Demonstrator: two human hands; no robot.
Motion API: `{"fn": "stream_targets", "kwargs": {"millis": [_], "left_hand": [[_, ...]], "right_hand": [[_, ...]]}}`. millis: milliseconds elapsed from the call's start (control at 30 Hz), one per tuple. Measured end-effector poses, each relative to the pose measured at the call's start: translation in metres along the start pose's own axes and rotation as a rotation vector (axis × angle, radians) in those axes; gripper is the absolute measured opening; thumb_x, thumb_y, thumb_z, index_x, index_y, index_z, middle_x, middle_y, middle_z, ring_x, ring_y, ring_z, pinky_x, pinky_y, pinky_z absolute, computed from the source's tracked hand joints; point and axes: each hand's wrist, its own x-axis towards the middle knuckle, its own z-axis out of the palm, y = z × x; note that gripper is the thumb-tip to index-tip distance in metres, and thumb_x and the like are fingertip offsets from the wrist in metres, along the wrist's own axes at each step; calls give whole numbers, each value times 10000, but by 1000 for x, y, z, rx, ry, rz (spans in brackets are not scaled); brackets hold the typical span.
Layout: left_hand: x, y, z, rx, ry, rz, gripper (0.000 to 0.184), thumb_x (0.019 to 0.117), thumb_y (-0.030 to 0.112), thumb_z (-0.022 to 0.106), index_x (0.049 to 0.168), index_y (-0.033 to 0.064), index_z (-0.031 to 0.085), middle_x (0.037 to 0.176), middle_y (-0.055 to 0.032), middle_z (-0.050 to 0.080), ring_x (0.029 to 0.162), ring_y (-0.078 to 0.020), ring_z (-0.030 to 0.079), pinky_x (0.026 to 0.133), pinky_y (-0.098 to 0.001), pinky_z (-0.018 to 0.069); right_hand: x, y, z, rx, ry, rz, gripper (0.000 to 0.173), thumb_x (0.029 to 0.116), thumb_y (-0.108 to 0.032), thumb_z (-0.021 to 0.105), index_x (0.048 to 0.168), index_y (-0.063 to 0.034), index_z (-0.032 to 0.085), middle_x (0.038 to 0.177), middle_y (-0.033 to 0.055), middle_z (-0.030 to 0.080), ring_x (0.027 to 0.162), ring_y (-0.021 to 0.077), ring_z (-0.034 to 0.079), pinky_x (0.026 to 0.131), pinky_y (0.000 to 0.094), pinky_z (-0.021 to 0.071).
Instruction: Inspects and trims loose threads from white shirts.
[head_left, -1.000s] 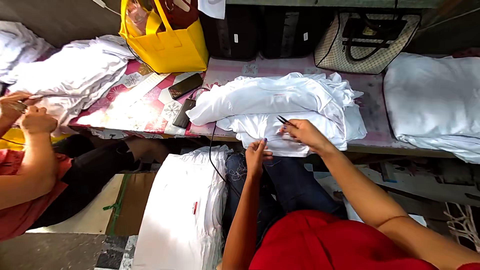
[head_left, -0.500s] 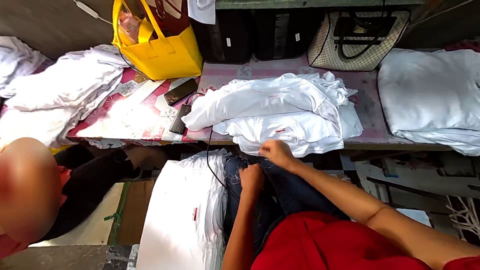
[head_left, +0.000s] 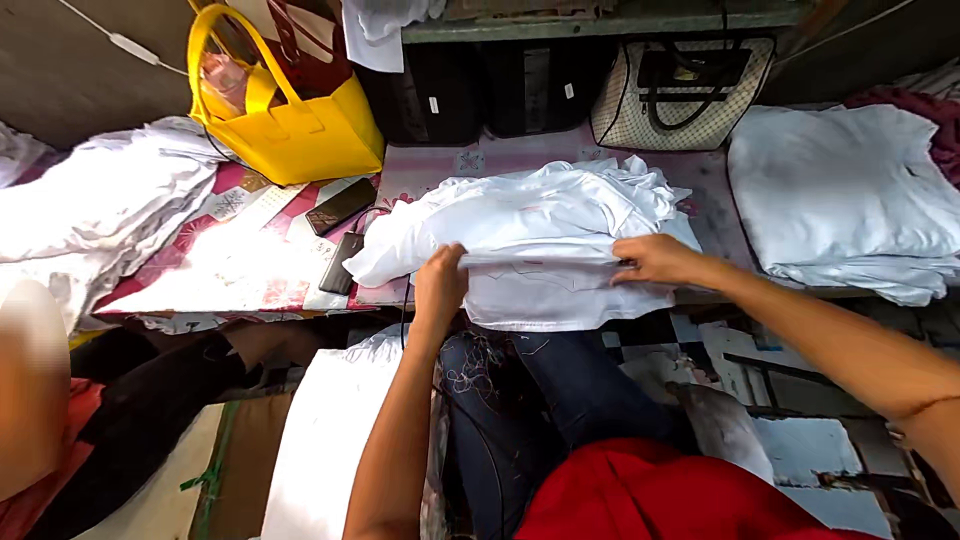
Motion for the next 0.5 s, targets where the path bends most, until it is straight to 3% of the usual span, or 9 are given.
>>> {"fn": "stream_targets", "kwargs": {"millis": [33,100,167,233,333,433,467,500], "left_hand": [[17,6,-10,-24,65,-6,197,948,-27,584,1114,-72,682,1043,-287,687,983,-483,676,844,-679,514],[64,19,-26,-2,211,-29,219,978,-27,496,1113,-96,653,1041,-311,681,1015,-506,664,854,-685,499],[111,27,-35,38,320,-67,244,1013,-21,455,1135,-92,653,1151,-298,670,1144,-479,633,941,-637,485],[139,31,-34,5,322,-104,272,1029,-12,436,1190,-71,647,1225,-282,653,1185,-459,621,976,-619,482],[107,36,-8,-34,355,47,291,1049,91,459,1263,-50,597,1225,-270,634,1104,-424,648,907,-578,536],[41,24,58,52,434,40,500,898,393,733,1148,-37,688,1156,-248,686,1071,-418,669,877,-574,543],[24,16,75,94,435,16,460,869,365,761,1092,-35,717,1153,-250,695,1092,-433,665,902,-582,530],[13,7,86,102,448,3,328,874,239,753,1029,-49,733,1128,-255,704,1087,-443,669,907,-583,526]], "right_hand": [[7,3,-17,44,62,17,218,870,-171,795,871,17,686,910,164,669,823,320,668,719,552,535],[30,6,-53,50,180,89,157,854,-42,750,960,62,701,1076,239,662,949,386,666,814,601,531],[62,13,-75,52,291,202,216,856,-20,764,1029,84,688,1178,274,628,1032,424,638,884,617,504],[94,36,-66,88,380,298,277,866,-55,773,1079,96,682,1150,286,628,1046,436,626,910,620,485],[119,74,-18,170,380,376,297,949,-183,723,1079,81,682,1068,289,663,1007,450,646,892,657,495],[115,76,-1,192,409,375,256,1009,-208,651,1010,46,681,990,258,661,909,439,651,786,666,497],[113,77,0,195,430,354,260,1019,-219,638,995,38,670,952,246,651,864,421,644,750,645,499],[112,76,0,203,443,343,270,1025,-220,633,993,46,669,936,248,648,845,417,641,743,635,499]]}}
